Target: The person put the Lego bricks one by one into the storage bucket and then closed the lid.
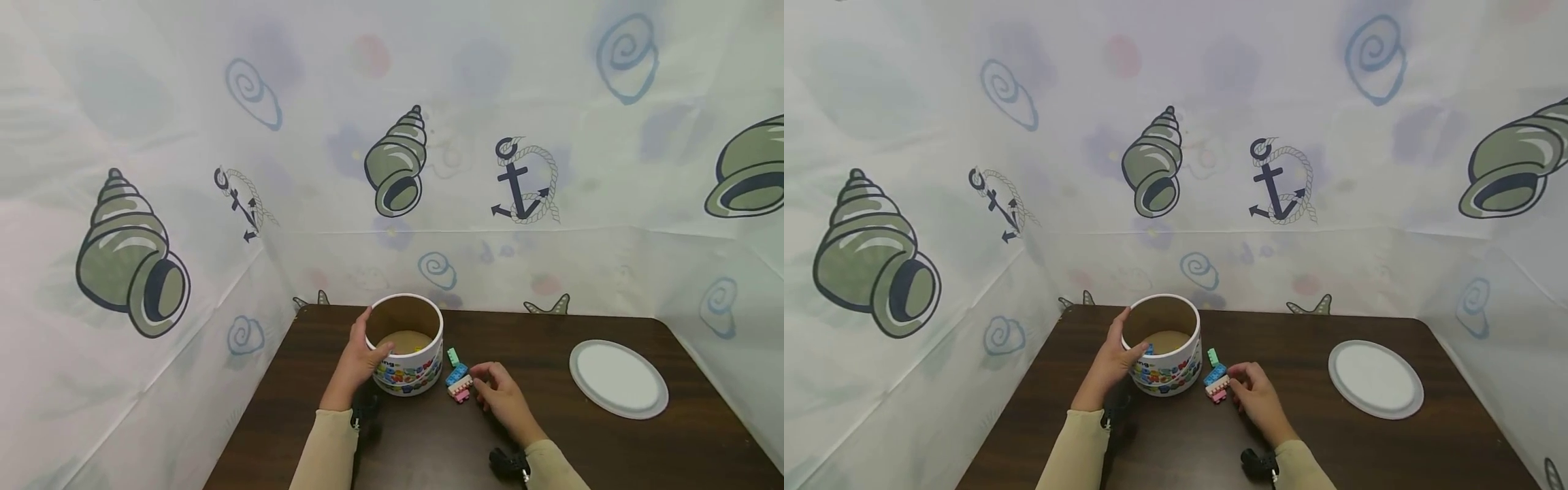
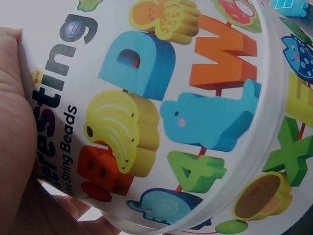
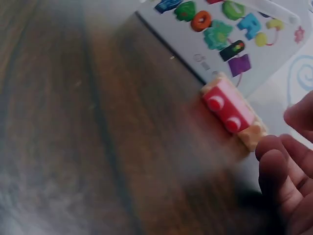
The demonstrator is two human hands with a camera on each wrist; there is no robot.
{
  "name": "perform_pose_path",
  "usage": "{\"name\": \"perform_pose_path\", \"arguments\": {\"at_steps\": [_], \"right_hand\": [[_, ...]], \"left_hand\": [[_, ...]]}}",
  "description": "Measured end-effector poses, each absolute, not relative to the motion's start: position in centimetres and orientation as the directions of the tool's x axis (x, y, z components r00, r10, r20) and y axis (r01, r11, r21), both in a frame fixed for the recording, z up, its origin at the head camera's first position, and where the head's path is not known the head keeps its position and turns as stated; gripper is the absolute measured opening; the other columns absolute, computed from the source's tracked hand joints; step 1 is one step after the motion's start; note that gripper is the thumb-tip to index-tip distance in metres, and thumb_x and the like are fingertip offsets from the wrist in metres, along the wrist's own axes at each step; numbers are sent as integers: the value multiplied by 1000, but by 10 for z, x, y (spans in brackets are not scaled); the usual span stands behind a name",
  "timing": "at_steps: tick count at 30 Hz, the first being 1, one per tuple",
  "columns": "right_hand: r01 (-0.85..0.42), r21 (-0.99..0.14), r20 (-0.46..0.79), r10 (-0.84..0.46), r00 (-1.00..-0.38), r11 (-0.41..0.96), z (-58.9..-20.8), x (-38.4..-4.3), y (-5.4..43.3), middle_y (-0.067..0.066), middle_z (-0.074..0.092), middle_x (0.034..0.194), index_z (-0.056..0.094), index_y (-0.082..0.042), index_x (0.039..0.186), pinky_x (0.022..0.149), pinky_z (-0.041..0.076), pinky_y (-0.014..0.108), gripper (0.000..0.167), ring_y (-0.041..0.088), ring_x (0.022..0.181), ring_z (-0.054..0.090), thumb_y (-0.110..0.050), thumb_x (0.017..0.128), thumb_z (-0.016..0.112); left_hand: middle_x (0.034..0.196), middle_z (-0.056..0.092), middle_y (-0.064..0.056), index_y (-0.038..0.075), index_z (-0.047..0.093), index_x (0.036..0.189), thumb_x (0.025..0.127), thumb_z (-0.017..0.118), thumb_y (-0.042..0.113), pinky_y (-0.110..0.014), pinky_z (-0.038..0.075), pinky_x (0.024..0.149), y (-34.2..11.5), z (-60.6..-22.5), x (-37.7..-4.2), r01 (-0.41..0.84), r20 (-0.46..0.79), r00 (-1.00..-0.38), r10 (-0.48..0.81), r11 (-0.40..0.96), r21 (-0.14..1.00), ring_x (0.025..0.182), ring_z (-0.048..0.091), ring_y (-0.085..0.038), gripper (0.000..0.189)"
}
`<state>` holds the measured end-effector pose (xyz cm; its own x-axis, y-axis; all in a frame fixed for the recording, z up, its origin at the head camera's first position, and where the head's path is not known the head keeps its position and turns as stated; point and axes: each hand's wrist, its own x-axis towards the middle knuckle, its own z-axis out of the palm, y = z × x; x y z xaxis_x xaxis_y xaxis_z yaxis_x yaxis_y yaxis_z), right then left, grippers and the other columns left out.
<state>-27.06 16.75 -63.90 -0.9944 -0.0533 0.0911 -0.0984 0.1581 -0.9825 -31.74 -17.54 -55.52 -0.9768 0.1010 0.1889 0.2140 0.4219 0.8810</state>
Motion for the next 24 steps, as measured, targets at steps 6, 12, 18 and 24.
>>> {"name": "perform_pose_path", "arguments": {"at_steps": [6,12,18,24], "right_hand": [[-122,-952,96,-106,-990,282,-638,-270,168,11,59,117,79,-14,123,62,59,29,22,19,72,62,-11,102,77],[-144,-924,113,-107,-988,355,-638,-272,166,9,61,116,79,-15,116,65,57,26,21,14,74,60,-7,96,82],[-156,-879,102,-142,-985,451,-641,-269,165,4,62,111,83,-20,117,71,48,24,29,11,80,55,-2,93,81],[-192,-849,140,-139,-980,492,-640,-270,164,2,63,105,82,-21,109,72,49,24,25,10,80,56,-2,93,81]], "left_hand": [[172,28,-26,20,22,174,95,84,36,-77,39,117,-172,-556,-317,209,189,-978,88,439,874,148,45,-58,102],[170,31,-28,19,23,174,94,84,39,-76,40,117,-173,-556,-316,222,204,-975,88,439,871,145,47,-59,103],[168,32,-29,17,22,174,93,85,42,-75,41,116,-174,-559,-313,205,189,-979,81,446,871,144,48,-59,106],[169,31,-27,18,22,174,92,85,45,-77,40,116,-171,-557,-315,215,200,-976,80,438,873,145,47,-59,107]]}}
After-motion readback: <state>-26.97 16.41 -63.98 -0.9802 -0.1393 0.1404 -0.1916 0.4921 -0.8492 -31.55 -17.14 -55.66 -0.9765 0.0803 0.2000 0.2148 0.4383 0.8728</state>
